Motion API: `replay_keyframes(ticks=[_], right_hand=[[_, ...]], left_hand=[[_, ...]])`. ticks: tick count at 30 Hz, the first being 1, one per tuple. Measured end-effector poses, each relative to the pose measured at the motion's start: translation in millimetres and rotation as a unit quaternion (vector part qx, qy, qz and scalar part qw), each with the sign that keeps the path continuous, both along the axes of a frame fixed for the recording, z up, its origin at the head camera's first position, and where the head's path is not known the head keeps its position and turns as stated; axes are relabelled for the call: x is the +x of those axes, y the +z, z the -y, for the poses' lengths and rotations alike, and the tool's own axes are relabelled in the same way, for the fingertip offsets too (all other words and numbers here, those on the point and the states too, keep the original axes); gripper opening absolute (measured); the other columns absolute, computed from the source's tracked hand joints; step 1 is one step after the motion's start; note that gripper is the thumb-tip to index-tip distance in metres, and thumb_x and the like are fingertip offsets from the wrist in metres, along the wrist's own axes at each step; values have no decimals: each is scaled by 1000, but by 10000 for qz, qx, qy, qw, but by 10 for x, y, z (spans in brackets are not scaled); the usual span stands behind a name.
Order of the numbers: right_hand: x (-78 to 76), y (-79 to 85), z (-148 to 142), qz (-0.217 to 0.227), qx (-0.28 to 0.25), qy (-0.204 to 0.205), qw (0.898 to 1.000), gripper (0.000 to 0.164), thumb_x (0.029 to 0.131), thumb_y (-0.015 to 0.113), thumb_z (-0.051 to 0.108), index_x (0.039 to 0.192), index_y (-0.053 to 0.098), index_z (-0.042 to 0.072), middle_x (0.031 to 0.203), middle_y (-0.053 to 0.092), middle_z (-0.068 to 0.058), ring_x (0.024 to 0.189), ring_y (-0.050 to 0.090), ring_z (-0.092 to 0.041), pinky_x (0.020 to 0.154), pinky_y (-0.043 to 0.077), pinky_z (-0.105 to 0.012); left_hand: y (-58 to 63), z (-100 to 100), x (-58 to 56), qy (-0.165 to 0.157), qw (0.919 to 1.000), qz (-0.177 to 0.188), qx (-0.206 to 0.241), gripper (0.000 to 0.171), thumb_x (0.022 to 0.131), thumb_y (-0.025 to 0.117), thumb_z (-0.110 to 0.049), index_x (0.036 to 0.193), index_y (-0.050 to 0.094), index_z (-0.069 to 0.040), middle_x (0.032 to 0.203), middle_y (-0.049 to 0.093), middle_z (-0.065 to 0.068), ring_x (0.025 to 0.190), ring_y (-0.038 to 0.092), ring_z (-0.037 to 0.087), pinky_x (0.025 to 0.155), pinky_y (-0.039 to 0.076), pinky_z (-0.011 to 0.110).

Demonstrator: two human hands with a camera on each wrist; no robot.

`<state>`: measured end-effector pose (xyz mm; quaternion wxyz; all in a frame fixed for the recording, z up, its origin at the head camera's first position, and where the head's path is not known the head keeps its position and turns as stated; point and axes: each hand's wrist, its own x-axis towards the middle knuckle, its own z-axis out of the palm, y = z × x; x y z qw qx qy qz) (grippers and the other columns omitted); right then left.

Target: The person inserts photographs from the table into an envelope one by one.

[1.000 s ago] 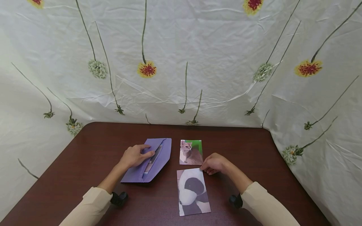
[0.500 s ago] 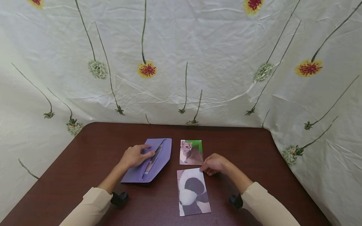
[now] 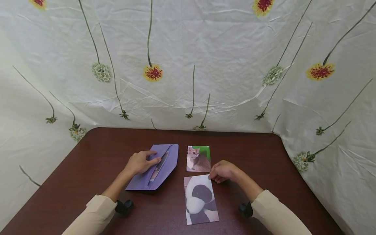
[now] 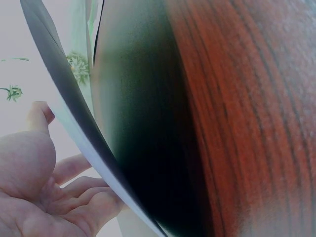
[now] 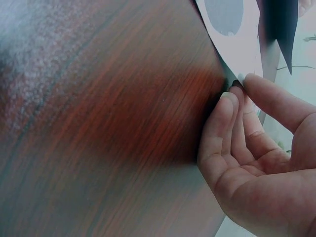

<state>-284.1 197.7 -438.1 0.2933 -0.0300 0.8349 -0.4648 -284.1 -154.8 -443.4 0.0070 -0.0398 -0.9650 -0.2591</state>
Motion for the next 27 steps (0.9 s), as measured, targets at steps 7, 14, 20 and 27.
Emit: replay_keyframes(ticks=[7,14,20,27], right_hand=[[7,39,9,15,-91,-157,9998,9,86,72,7,89,70,-1,73,62,-2,68,58,-17,65,55,-29],[-2,86,3,80,-238,-187,9995,13,88,71,9,94,69,-2,77,64,-5,69,61,-18,69,59,-33],[-14,119,-12,125,-416,-241,9988,15,91,68,9,99,67,-4,81,67,-9,70,67,-19,72,62,-37],[-31,157,-21,220,-561,-320,9977,14,92,66,8,99,67,-4,85,70,-13,71,70,-23,73,62,-41]], left_hand=[[5,3,5,-12,10000,15,-8,53,94,68,-44,132,68,-7,133,66,22,123,61,44,97,50,57],[3,2,5,-5,10000,35,-2,53,94,68,-44,133,68,-8,133,66,22,124,61,44,98,49,58],[0,4,7,31,10000,51,10,54,93,68,-45,133,68,-8,134,65,22,124,61,44,98,49,58],[-3,3,6,14,10000,39,6,53,94,68,-44,133,68,-8,134,65,22,125,60,44,99,49,58]])
